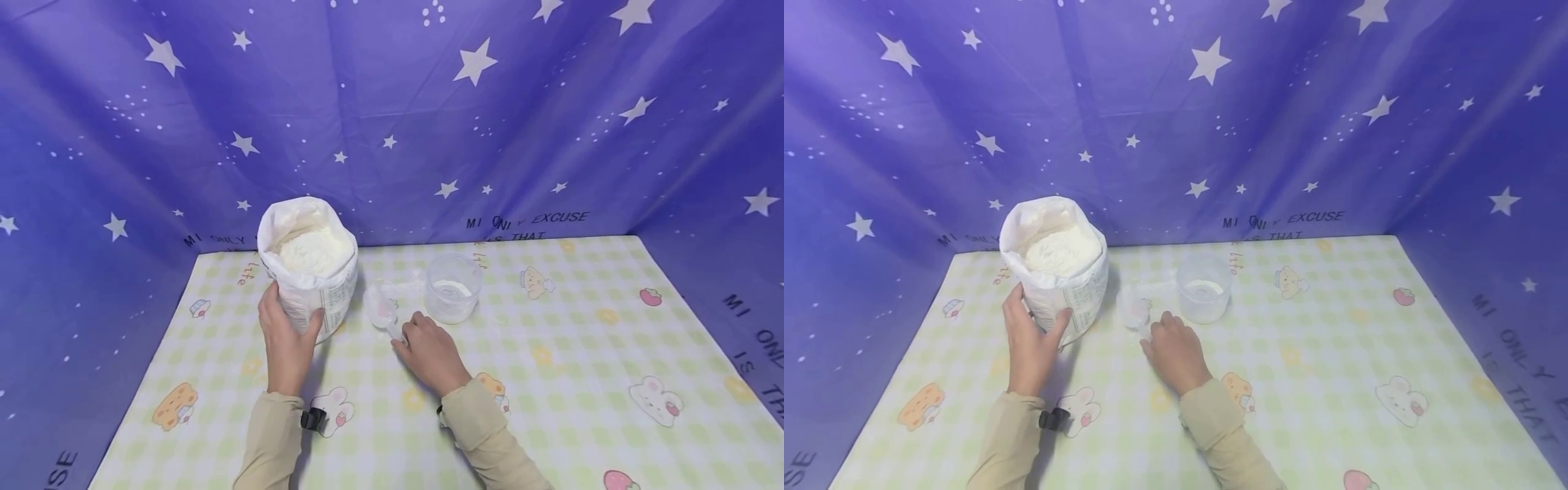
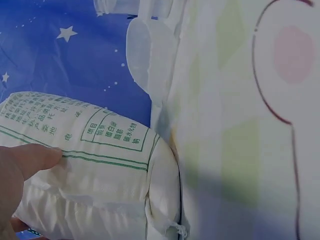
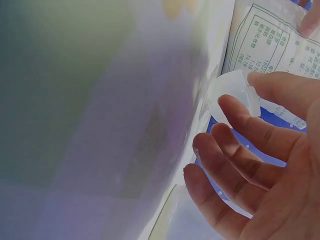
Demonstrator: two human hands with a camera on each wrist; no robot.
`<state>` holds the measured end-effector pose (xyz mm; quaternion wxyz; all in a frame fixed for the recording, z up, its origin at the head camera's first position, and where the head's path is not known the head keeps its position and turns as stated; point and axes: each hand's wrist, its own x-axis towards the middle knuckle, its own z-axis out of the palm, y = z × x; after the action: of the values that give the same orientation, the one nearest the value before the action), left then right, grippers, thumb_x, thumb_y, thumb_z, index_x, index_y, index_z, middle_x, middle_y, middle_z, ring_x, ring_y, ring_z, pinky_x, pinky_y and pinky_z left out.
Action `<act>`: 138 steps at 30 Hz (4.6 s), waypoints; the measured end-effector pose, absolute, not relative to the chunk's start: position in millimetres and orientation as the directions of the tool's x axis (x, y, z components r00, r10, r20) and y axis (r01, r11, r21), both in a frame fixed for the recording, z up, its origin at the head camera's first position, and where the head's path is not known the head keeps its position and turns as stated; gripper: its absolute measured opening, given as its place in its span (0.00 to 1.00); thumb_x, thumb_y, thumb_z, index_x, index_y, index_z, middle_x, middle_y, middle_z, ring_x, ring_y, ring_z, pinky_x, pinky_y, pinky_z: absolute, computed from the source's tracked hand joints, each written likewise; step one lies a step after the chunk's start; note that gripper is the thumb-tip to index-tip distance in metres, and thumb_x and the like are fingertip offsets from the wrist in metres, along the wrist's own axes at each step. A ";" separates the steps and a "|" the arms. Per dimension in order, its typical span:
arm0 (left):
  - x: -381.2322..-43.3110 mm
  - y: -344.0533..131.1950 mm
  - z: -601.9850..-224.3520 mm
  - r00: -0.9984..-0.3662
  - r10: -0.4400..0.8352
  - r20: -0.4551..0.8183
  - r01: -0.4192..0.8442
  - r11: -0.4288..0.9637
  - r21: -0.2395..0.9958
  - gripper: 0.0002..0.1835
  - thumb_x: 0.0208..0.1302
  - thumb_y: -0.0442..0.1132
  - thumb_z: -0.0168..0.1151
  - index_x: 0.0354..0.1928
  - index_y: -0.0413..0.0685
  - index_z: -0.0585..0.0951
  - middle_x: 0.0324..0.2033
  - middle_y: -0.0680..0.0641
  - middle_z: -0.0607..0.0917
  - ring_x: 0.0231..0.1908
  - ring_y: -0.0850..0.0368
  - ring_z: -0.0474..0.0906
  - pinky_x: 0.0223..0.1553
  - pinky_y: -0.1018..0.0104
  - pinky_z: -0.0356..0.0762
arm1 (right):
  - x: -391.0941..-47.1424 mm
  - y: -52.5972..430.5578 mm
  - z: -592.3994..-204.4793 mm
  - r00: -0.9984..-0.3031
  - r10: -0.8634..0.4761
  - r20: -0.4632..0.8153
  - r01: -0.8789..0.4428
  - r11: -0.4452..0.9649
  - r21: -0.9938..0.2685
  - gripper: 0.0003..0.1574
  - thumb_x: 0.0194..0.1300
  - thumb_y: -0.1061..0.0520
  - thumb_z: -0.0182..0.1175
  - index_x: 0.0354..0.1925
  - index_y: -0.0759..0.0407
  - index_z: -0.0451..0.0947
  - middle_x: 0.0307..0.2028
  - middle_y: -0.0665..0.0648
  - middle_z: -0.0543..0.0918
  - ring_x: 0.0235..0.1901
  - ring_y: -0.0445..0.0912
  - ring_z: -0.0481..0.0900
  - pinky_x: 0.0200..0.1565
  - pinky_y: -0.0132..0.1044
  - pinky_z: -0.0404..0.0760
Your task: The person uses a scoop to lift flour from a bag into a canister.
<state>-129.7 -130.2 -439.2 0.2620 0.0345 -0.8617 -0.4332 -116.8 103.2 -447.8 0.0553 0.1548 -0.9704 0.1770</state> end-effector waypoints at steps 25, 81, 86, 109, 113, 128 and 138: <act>-141.9 -132.5 -452.6 -0.858 -0.362 0.364 0.155 0.494 0.856 0.53 0.48 0.39 0.80 0.73 0.47 0.58 0.67 0.40 0.62 0.67 0.48 0.61 0.68 0.48 0.67 | -119.6 100.4 -442.3 -0.954 -0.190 0.231 -0.275 0.859 -0.431 0.13 0.65 0.58 0.64 0.24 0.54 0.74 0.21 0.47 0.70 0.20 0.40 0.63 0.21 0.30 0.65; -145.9 -134.2 -458.9 -0.840 -0.379 0.388 0.183 0.475 0.860 0.52 0.46 0.40 0.81 0.71 0.48 0.61 0.65 0.40 0.64 0.65 0.50 0.62 0.64 0.48 0.71 | -133.9 115.1 -432.3 -0.991 0.134 0.013 -0.023 -0.079 -0.997 0.12 0.69 0.63 0.60 0.39 0.75 0.84 0.34 0.70 0.87 0.36 0.55 0.89 0.44 0.41 0.88; -145.7 -134.5 -459.5 -0.840 -0.378 0.390 0.185 0.477 0.859 0.52 0.45 0.40 0.81 0.71 0.47 0.61 0.65 0.40 0.65 0.65 0.50 0.62 0.65 0.48 0.71 | -132.9 117.8 -429.8 -0.989 0.140 -0.043 0.017 -0.184 -0.983 0.14 0.69 0.62 0.61 0.44 0.76 0.82 0.35 0.67 0.88 0.36 0.50 0.89 0.45 0.41 0.87; -145.6 -133.6 -457.8 -0.848 -0.381 0.369 0.162 0.476 0.864 0.52 0.44 0.41 0.82 0.71 0.48 0.60 0.66 0.40 0.64 0.66 0.49 0.62 0.66 0.49 0.70 | -137.9 128.1 -401.4 -0.969 0.245 -0.011 -0.072 -0.325 -0.943 0.22 0.70 0.58 0.61 0.50 0.79 0.78 0.32 0.58 0.90 0.35 0.48 0.89 0.47 0.41 0.86; -146.5 -133.6 -457.6 -0.848 -0.378 0.372 0.165 0.479 0.862 0.53 0.45 0.41 0.82 0.71 0.49 0.60 0.66 0.40 0.64 0.66 0.49 0.62 0.65 0.49 0.71 | -140.5 131.3 -392.4 -0.965 0.261 0.014 -0.101 -0.326 -0.940 0.22 0.70 0.58 0.61 0.49 0.79 0.78 0.33 0.59 0.89 0.35 0.48 0.89 0.48 0.41 0.86; -146.9 -135.4 -458.8 -0.848 -0.366 0.384 0.172 0.494 0.852 0.53 0.45 0.41 0.81 0.71 0.49 0.60 0.65 0.40 0.64 0.65 0.48 0.62 0.63 0.49 0.72 | -153.0 130.9 -368.3 -0.957 0.275 0.090 -0.192 -0.370 -0.909 0.17 0.68 0.60 0.62 0.46 0.75 0.82 0.32 0.62 0.89 0.35 0.50 0.89 0.48 0.42 0.86; -146.0 -134.2 -459.7 -0.846 -0.380 0.375 0.163 0.484 0.860 0.53 0.44 0.41 0.82 0.71 0.48 0.60 0.65 0.40 0.64 0.65 0.48 0.62 0.65 0.49 0.70 | -163.5 118.8 -360.7 -0.971 0.208 0.116 -0.195 -0.416 -0.888 0.15 0.68 0.61 0.62 0.45 0.75 0.81 0.32 0.61 0.89 0.35 0.50 0.89 0.48 0.43 0.86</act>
<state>-146.0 -134.2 -459.7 0.2699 0.0664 -0.8181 -0.5034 -163.5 118.8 -360.7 0.1198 -0.0064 -0.5271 0.8413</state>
